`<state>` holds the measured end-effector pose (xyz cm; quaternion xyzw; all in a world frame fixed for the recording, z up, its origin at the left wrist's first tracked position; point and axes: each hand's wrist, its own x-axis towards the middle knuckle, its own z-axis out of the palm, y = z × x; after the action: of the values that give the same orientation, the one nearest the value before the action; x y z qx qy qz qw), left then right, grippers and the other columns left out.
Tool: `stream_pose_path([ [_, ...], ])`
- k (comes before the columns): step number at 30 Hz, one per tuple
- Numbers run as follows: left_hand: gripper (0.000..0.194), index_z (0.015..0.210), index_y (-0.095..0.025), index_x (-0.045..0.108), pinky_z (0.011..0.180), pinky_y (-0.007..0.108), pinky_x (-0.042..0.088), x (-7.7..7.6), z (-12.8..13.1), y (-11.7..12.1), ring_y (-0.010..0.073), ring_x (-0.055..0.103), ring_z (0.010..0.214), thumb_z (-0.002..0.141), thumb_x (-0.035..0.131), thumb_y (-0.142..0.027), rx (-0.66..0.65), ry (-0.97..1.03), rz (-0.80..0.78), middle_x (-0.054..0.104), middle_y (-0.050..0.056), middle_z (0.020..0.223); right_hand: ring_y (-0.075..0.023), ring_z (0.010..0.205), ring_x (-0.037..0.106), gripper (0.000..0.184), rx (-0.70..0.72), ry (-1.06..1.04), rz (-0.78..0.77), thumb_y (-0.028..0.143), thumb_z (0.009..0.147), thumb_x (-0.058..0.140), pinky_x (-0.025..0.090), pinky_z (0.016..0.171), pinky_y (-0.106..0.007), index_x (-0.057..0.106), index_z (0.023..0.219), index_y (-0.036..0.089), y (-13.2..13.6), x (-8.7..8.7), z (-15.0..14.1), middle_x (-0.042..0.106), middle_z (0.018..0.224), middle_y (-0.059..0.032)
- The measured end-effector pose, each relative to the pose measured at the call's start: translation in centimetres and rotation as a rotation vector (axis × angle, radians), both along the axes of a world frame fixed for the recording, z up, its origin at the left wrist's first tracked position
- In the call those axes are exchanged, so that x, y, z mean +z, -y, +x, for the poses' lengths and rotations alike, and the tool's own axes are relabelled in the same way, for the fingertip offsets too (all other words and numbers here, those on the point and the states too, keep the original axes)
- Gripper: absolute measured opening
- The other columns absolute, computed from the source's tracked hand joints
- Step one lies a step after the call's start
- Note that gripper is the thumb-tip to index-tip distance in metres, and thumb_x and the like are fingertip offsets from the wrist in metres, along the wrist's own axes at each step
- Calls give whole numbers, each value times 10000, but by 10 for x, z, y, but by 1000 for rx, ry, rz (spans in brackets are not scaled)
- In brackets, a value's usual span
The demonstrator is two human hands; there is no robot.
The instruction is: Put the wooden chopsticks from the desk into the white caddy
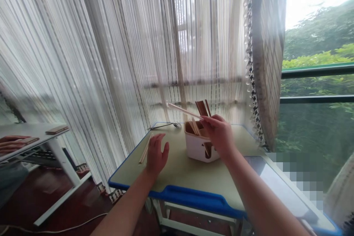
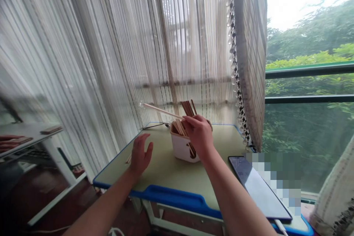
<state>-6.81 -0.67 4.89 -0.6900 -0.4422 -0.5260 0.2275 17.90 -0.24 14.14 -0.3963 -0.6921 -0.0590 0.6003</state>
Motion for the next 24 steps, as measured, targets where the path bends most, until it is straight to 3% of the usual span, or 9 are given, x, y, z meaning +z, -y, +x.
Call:
stream_pose_path([
  [4, 322, 1146, -186, 532, 800, 330, 466, 47, 43, -4, 178, 573, 922, 847, 510, -304, -250, 318, -26, 609, 89, 1027, -137, 654, 582, 222, -46, 23, 37, 327, 830, 540, 426, 595, -240, 727, 886, 220, -8, -14, 4, 666, 740, -43],
  [7, 336, 1090, -184, 584, 781, 293, 465, 85, 75, -15, 165, 602, 903, 815, 561, -374, -465, 518, -148, 645, 82, 1010, -126, 626, 581, 215, -71, 85, 2, 316, 830, 535, 402, 576, -224, 729, 849, 226, -13, -21, 6, 677, 703, -32],
  [11, 349, 991, -162, 619, 689, 259, 478, 117, 103, -29, 139, 621, 741, 772, 595, -433, -688, 674, -213, 677, 54, 832, -113, 590, 560, 208, -101, 237, -76, 327, 821, 543, 360, 564, -221, 713, 739, 240, -17, -24, 9, 652, 619, -2],
  [14, 340, 953, -147, 628, 678, 258, 480, 133, 113, -34, 128, 615, 673, 775, 587, -434, -727, 609, -245, 675, 39, 742, -132, 661, 547, 223, -142, 289, -51, 320, 819, 542, 353, 597, -230, 679, 664, 237, -18, -24, 10, 639, 613, -2],
  [19, 314, 835, -131, 655, 659, 259, 474, 161, 116, -41, 152, 630, 670, 744, 609, -427, -681, 312, -426, 676, 44, 702, -178, 764, 507, 243, -206, 310, 8, 330, 807, 557, 370, 701, -278, 650, 611, 220, -18, -24, 11, 626, 616, -27],
  [24, 353, 699, -132, 634, 610, 237, 438, 161, 114, -60, 120, 567, 569, 821, 482, -428, -721, 172, -539, 611, 15, 579, -187, 773, 500, 198, -151, 303, -3, 327, 799, 554, 369, 741, -313, 666, 684, 211, -15, -24, 7, 624, 645, -36],
])
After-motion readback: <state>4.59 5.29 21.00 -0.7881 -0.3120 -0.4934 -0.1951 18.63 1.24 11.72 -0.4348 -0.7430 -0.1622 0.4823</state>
